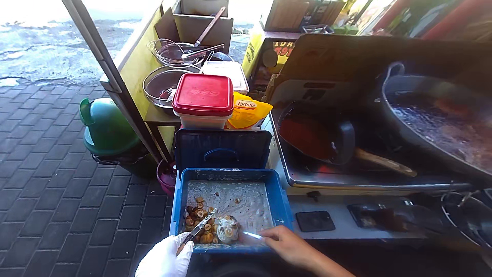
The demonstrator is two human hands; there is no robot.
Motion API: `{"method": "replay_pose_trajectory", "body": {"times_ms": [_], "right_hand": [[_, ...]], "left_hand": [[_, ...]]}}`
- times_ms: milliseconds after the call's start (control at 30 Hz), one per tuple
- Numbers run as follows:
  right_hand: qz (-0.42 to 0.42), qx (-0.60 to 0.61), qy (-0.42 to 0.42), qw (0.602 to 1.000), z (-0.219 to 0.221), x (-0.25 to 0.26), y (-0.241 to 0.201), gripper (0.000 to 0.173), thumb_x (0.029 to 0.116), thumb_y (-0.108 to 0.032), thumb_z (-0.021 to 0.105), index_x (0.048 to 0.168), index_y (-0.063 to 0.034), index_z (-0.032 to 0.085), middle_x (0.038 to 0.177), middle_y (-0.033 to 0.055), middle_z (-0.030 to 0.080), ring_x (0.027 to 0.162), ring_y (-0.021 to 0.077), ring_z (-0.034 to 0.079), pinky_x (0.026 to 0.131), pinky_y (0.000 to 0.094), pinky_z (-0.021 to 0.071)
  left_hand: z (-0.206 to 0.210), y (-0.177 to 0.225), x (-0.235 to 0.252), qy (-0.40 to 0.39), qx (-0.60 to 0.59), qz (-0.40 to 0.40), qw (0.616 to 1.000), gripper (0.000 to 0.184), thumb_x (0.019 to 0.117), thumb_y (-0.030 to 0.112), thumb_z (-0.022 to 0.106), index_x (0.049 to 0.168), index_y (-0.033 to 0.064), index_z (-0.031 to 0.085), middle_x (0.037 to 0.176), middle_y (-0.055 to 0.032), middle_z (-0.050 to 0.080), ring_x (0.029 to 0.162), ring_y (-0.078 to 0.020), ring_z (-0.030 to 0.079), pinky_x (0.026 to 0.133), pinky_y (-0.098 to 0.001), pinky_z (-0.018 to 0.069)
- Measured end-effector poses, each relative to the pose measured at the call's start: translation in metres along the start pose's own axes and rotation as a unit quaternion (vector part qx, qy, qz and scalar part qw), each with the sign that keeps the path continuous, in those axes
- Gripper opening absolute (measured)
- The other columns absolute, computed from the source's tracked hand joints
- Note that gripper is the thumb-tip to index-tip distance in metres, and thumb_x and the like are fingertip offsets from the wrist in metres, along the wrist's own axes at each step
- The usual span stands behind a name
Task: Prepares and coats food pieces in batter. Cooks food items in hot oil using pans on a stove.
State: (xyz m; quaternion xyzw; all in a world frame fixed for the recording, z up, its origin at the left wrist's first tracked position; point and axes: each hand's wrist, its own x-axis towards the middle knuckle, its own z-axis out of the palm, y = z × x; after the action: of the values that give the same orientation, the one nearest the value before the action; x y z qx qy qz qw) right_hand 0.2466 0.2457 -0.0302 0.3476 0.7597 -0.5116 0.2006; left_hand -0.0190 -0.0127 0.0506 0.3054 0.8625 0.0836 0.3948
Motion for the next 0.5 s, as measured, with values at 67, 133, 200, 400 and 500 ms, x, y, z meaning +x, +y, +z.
{"method": "replay_pose_trajectory", "body": {"times_ms": [67, 133, 200, 400, 500], "right_hand": [[-0.010, -0.016, 0.010, 1.000, -0.001, -0.006, 0.000, 0.035, 0.1035, -0.035, 0.051, 0.126, -0.0222, 0.074, 0.107, 0.0007, 0.076, 0.095, 0.0127, 0.072, 0.090, 0.0427, 0.0575], [-0.019, -0.093, 0.020, 0.995, -0.002, -0.012, -0.004, 0.038, 0.1045, -0.040, 0.046, 0.131, -0.0289, 0.072, 0.117, -0.0011, 0.076, 0.111, 0.0140, 0.070, 0.100, 0.0465, 0.0541], [-0.043, -0.205, 0.033, 0.977, 0.000, -0.018, -0.007, 0.041, 0.1057, -0.039, 0.040, 0.137, -0.0329, 0.067, 0.117, 0.0038, 0.076, 0.113, 0.0231, 0.070, 0.097, 0.0544, 0.0527], [-0.128, -0.268, 0.068, 0.952, 0.019, -0.025, 0.002, 0.044, 0.1058, -0.030, 0.038, 0.142, -0.0327, 0.063, 0.103, 0.0084, 0.077, 0.097, 0.0282, 0.074, 0.084, 0.0551, 0.0571], [-0.028, -0.064, -0.006, 0.998, 0.006, -0.027, -0.005, 0.037, 0.1053, -0.030, 0.048, 0.134, -0.0264, 0.070, 0.104, 0.0028, 0.077, 0.094, 0.0148, 0.071, 0.089, 0.0428, 0.0567]], "left_hand": [[0.001, 0.001, 0.001, -0.001, -0.003, 0.004, 1.000, 0.043, 0.1004, 0.051, 0.047, 0.134, 0.0338, 0.068, 0.120, 0.0026, 0.072, 0.112, -0.0171, 0.068, 0.096, -0.0503, 0.0539], [0.001, 0.001, 0.003, 0.001, -0.007, 0.001, 1.000, 0.043, 0.1000, 0.051, 0.048, 0.134, 0.0347, 0.068, 0.121, 0.0036, 0.073, 0.113, -0.0159, 0.068, 0.097, -0.0501, 0.0536], [0.000, 0.001, 0.006, 0.004, -0.001, 0.000, 1.000, 0.042, 0.1001, 0.052, 0.048, 0.134, 0.0356, 0.068, 0.121, 0.0043, 0.072, 0.113, -0.0153, 0.068, 0.097, -0.0502, 0.0535], [0.001, 0.000, 0.007, 0.026, -0.011, 0.015, 0.999, 0.040, 0.1000, 0.051, 0.049, 0.131, 0.0349, 0.069, 0.118, 0.0045, 0.072, 0.109, -0.0148, 0.068, 0.094, -0.0487, 0.0542], [0.006, -0.005, 0.004, 0.049, -0.052, 0.019, 0.997, 0.039, 0.0995, 0.049, 0.052, 0.130, 0.0309, 0.070, 0.118, 0.0048, 0.072, 0.107, -0.0128, 0.068, 0.095, -0.0469, 0.0542]]}}
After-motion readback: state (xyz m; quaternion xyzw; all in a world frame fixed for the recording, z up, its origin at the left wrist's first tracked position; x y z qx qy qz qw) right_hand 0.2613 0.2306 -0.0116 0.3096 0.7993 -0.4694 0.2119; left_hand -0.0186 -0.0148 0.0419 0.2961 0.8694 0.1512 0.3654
